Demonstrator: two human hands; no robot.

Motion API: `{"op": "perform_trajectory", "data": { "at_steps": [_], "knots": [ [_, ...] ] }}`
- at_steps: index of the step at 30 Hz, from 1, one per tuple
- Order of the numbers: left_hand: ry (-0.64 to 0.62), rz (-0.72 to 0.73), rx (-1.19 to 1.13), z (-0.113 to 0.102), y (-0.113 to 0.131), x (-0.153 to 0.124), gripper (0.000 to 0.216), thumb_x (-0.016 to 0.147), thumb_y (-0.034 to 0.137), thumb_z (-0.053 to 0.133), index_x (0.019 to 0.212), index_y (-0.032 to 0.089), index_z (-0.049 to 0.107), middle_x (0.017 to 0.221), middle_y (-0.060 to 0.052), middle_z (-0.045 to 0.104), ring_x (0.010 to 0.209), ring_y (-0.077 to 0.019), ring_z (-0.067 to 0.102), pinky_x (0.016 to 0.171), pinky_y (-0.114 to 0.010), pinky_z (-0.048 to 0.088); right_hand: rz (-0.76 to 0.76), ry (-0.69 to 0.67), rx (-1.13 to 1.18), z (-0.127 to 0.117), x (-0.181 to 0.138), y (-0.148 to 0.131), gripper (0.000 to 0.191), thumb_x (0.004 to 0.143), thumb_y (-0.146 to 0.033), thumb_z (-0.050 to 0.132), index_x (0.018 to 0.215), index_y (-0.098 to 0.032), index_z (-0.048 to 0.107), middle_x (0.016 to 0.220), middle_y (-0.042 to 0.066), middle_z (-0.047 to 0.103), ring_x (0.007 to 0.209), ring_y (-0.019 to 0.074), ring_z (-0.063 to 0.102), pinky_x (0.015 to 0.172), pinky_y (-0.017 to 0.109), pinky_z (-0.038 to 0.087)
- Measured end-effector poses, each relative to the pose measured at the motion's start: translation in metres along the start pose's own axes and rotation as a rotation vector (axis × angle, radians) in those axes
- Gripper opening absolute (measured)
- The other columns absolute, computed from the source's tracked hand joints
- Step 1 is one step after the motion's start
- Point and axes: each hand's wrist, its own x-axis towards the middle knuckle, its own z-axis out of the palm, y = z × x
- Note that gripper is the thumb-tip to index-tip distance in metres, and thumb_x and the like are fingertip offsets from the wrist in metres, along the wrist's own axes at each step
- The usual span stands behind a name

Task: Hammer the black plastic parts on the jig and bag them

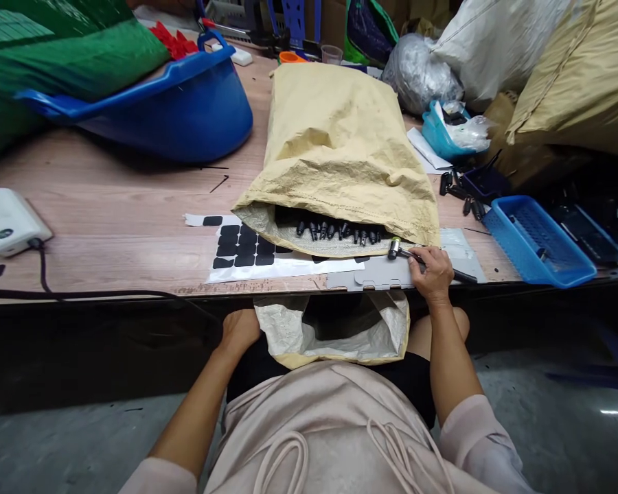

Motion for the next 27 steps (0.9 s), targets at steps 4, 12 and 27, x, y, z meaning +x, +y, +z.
{"op": "perform_trajectory", "data": {
  "at_steps": [4, 12, 27],
  "knots": [
    [0.08, 0.051, 0.078, -0.01, 0.01, -0.042, 0.024, 0.09, 0.028, 0.052, 0.091, 0.019, 0.075, 0.103, -0.015, 0.076, 0.102, -0.0315, 0.072, 0.073, -0.033, 0.05, 0.005, -0.005, -0.003, 0.001, 0.0, 0.0, 0.02, 0.092, -0.03, 0.061, 0.104, -0.026, 0.077, 0.098, 0.007, 0.07, 0.094, 0.0263, 0.059, 0.087, 0.038, 0.045],
    [0.166, 0.259, -0.186, -0.064, 0.048, -0.084, 0.041, 0.096, 0.046, 0.052, 0.063, 0.023, 0.058, 0.067, 0.0, 0.066, 0.064, -0.0182, 0.06, 0.057, -0.027, 0.032, 0.002, -0.009, 0.008, 0.001, 0.002, 0.0, 0.02, 0.093, -0.031, 0.061, 0.104, -0.026, 0.077, 0.096, 0.006, 0.069, 0.092, 0.0256, 0.058, 0.086, 0.037, 0.045],
    [0.528, 0.66, -0.371, -0.144, 0.178, 0.134, 0.061, 0.092, 0.021, 0.051, 0.152, 0.019, 0.047, 0.116, -0.011, 0.07, 0.118, -0.0291, 0.061, 0.11, -0.046, 0.044, 0.032, -0.002, 0.061, 0.003, -0.003, -0.003, 0.021, 0.093, -0.033, 0.062, 0.105, -0.026, 0.078, 0.099, 0.007, 0.07, 0.094, 0.0259, 0.059, 0.089, 0.039, 0.046]
  ]
}}
